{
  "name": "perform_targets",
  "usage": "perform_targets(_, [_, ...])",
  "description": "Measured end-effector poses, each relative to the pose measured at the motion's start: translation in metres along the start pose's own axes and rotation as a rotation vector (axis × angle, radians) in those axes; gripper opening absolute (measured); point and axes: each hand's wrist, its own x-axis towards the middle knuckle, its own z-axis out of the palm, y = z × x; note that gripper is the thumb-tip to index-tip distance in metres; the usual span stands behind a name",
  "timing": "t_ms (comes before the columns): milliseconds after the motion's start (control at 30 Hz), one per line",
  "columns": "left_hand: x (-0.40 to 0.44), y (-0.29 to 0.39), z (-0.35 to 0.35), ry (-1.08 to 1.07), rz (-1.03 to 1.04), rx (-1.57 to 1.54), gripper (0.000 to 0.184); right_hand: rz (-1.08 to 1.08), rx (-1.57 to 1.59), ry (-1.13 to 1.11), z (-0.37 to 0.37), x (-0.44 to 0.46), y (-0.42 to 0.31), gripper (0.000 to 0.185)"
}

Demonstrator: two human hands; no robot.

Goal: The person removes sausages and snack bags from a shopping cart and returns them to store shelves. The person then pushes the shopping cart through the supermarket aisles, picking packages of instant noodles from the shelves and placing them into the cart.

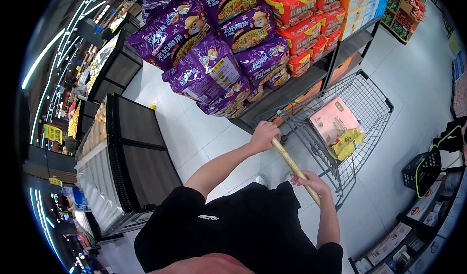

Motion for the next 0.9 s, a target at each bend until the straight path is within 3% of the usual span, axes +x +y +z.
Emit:
perform_targets(133, [-0.005, 0.006, -0.006, -0.105, -0.031, -0.031, 0.019, 0.023, 0.126, 0.109, 0.003, 0.011, -0.01, 0.039])
perform_targets(300, [-0.012, 0.007, -0.033, -0.254, -0.007, -0.161, 0.016, -0.001, -0.005, 0.074, 0.006, 0.021, -0.001, 0.049])
perform_targets(433, [-0.024, 0.008, -0.036, -0.307, -0.102, -0.332, 0.011, 0.086, 0.048, 0.124, 0.013, 0.019, 0.005, 0.039])
perform_targets(500, [-0.033, 0.011, -0.033, -0.28, -0.152, -0.317, 0.01, 0.146, -0.214, 0.168, 0.02, 0.021, -0.009, 0.036])
perform_targets(633, [-0.051, 0.012, -0.029, -0.142, -0.122, -0.351, 0.011, 0.267, -1.095, 0.189, 0.057, 0.024, -0.114, 0.033])
perform_targets(733, [-0.058, 0.012, -0.034, -0.112, -0.061, -0.396, 0.013, -0.031, -1.053, 0.331, 0.088, 0.044, -0.198, 0.034])
perform_targets(767, [-0.061, 0.01, -0.032, -0.086, -0.061, -0.403, 0.013, -0.024, -1.079, 0.327, 0.097, 0.054, -0.226, 0.034])
perform_targets(833, [-0.066, 0.007, -0.028, -0.09, -0.008, -0.417, 0.014, -0.35, -1.104, 0.39, 0.116, 0.079, -0.277, 0.031])
perform_targets(900, [-0.067, 0.003, -0.032, -0.079, 0.001, -0.446, 0.015, -0.513, -1.239, 0.412, 0.15, 0.103, -0.335, 0.032])
